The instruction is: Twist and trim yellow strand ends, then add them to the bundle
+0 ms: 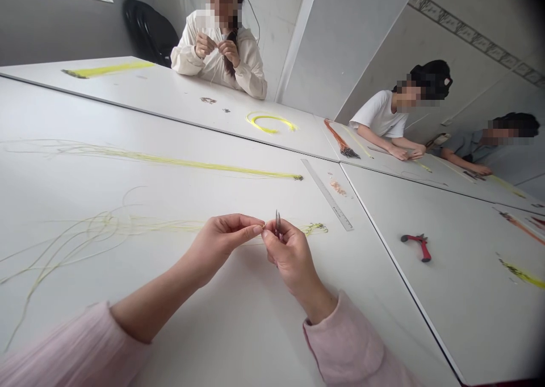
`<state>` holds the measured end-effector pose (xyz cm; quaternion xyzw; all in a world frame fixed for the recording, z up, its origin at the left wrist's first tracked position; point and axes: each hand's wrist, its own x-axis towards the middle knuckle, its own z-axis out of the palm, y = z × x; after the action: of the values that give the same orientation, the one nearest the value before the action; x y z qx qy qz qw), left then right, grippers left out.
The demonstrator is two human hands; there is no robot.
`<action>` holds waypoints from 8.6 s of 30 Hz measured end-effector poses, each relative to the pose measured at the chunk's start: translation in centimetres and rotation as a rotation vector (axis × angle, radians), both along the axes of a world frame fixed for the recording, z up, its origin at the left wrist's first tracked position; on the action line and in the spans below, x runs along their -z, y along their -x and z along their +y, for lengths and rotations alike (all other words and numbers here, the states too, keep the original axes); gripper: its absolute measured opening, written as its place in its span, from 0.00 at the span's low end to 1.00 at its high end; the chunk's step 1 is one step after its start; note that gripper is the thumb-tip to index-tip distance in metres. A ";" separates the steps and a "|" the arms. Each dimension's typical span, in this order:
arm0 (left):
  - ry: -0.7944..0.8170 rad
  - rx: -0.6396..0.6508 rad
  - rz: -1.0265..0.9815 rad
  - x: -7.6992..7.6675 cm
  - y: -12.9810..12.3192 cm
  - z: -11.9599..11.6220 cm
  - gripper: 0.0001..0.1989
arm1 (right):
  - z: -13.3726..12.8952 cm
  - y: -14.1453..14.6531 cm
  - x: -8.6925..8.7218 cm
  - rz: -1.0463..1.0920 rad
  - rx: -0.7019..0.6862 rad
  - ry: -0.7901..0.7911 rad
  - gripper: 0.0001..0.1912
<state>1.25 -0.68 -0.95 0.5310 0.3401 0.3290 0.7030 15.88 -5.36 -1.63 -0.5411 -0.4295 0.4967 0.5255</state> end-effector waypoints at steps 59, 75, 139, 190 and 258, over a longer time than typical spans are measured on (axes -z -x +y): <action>0.019 -0.001 0.070 0.1 0.0 0.1 0.11 | -0.2 0.3 0.2 -0.153 0.019 -0.033 0.10; 0.106 -0.003 -0.049 0.5 0.2 0.6 0.09 | -0.2 0.4 0.1 0.331 -0.251 0.203 0.14; 0.093 0.002 0.094 1.1 0.4 1.1 0.08 | 0.1 0.0 0.2 0.214 -0.317 0.260 0.14; 0.100 -0.012 0.061 0.9 0.5 1.0 0.08 | 0.1 -0.1 -0.2 0.132 -0.230 0.198 0.14; -0.115 -0.011 0.232 0.7 0.3 0.7 0.15 | 0.3 -0.3 0.2 -0.348 -0.010 -0.057 0.10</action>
<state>0.92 0.00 -1.62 0.6031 0.4025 0.2880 0.6256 16.17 -5.03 -1.78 -0.6016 -0.5307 0.3857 0.4557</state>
